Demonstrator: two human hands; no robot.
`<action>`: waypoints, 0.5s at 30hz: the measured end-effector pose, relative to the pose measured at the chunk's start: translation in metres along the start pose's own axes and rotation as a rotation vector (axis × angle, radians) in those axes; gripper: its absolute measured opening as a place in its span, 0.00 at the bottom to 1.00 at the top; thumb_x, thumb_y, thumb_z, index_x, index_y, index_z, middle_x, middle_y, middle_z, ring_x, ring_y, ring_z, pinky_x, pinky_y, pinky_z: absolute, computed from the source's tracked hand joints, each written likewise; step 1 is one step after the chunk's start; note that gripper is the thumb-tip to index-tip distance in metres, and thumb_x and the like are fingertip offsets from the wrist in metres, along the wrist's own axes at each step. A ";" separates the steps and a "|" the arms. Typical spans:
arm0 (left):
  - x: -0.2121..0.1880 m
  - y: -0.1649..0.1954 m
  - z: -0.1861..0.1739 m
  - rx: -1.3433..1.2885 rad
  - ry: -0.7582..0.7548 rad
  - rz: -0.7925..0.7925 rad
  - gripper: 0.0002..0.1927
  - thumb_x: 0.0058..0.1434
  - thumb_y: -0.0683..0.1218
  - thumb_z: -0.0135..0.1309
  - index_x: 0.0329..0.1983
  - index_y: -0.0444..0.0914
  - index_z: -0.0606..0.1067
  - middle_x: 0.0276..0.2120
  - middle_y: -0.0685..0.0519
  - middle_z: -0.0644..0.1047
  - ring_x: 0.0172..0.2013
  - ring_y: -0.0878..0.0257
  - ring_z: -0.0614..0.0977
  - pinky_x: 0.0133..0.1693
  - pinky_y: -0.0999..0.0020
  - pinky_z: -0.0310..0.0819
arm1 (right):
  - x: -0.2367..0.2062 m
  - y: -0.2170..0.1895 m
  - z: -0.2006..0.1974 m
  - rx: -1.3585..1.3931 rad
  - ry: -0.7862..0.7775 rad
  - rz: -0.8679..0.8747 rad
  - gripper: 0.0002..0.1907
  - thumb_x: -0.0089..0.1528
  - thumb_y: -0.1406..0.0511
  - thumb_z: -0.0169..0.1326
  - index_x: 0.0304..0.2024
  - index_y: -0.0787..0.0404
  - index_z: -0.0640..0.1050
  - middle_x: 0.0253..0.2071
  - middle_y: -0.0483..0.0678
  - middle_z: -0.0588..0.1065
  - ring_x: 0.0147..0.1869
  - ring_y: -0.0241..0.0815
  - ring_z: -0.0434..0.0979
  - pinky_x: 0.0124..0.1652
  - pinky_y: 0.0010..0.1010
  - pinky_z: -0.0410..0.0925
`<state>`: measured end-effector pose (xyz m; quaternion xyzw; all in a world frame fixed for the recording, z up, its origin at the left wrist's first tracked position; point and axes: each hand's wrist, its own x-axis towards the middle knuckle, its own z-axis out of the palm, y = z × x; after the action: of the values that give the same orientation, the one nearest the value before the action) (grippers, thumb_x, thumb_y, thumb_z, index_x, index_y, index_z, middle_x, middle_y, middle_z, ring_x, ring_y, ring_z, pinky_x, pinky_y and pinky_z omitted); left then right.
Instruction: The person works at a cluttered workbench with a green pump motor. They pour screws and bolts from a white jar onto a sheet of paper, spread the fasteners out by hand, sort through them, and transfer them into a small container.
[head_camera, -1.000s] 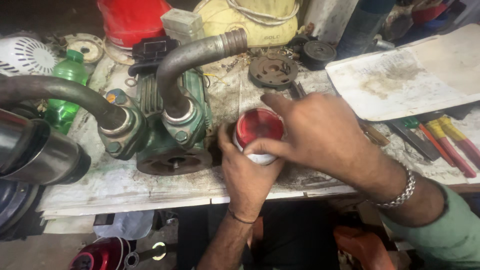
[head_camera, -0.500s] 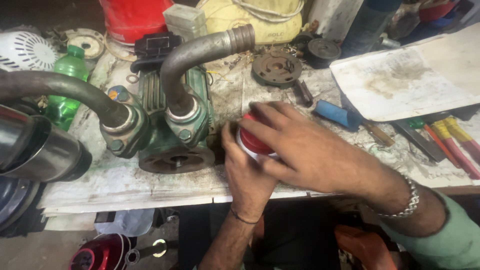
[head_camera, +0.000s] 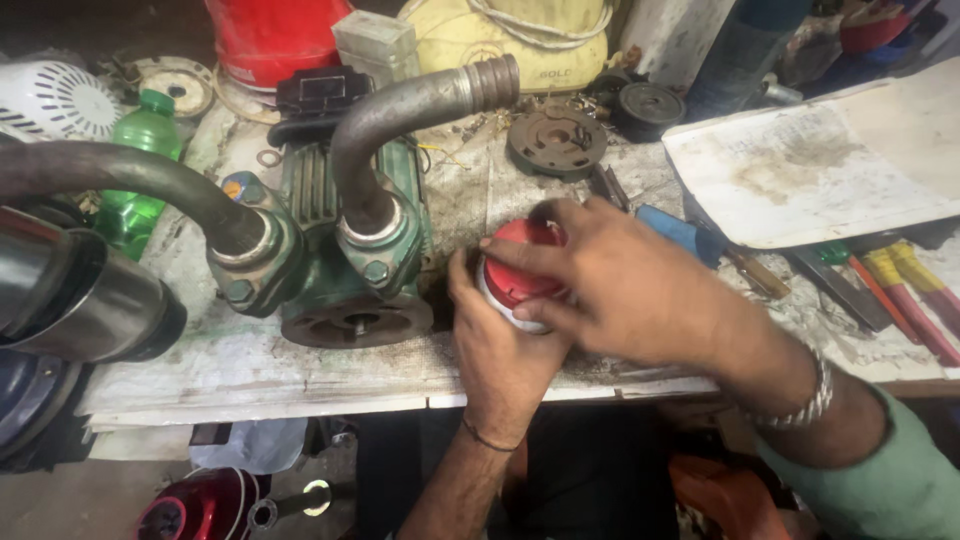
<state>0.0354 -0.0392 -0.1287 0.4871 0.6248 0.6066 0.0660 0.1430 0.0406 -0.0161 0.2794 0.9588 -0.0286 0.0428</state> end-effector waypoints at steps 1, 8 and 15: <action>0.000 -0.001 0.000 -0.019 -0.002 -0.005 0.60 0.47 0.53 0.73 0.72 0.26 0.49 0.56 0.29 0.73 0.55 0.38 0.80 0.54 0.51 0.77 | 0.001 -0.003 0.001 -0.022 0.025 -0.001 0.32 0.62 0.49 0.56 0.68 0.44 0.72 0.44 0.56 0.75 0.48 0.52 0.76 0.51 0.47 0.73; 0.001 0.000 -0.002 -0.103 -0.044 -0.026 0.64 0.50 0.53 0.73 0.75 0.25 0.42 0.65 0.30 0.68 0.62 0.39 0.76 0.61 0.51 0.73 | 0.004 -0.014 0.002 0.208 0.092 0.071 0.38 0.60 0.45 0.53 0.72 0.44 0.64 0.51 0.60 0.70 0.46 0.52 0.77 0.42 0.45 0.78; 0.000 0.001 -0.001 0.056 0.074 0.184 0.72 0.41 0.59 0.77 0.74 0.27 0.42 0.70 0.27 0.59 0.71 0.34 0.63 0.69 0.47 0.59 | 0.042 0.012 -0.016 0.447 0.267 0.289 0.37 0.62 0.46 0.51 0.72 0.46 0.65 0.45 0.54 0.75 0.45 0.49 0.81 0.48 0.43 0.77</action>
<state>0.0347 -0.0399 -0.1277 0.5214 0.5963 0.6098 -0.0266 0.1132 0.0741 -0.0051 0.4169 0.8760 -0.1957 -0.1429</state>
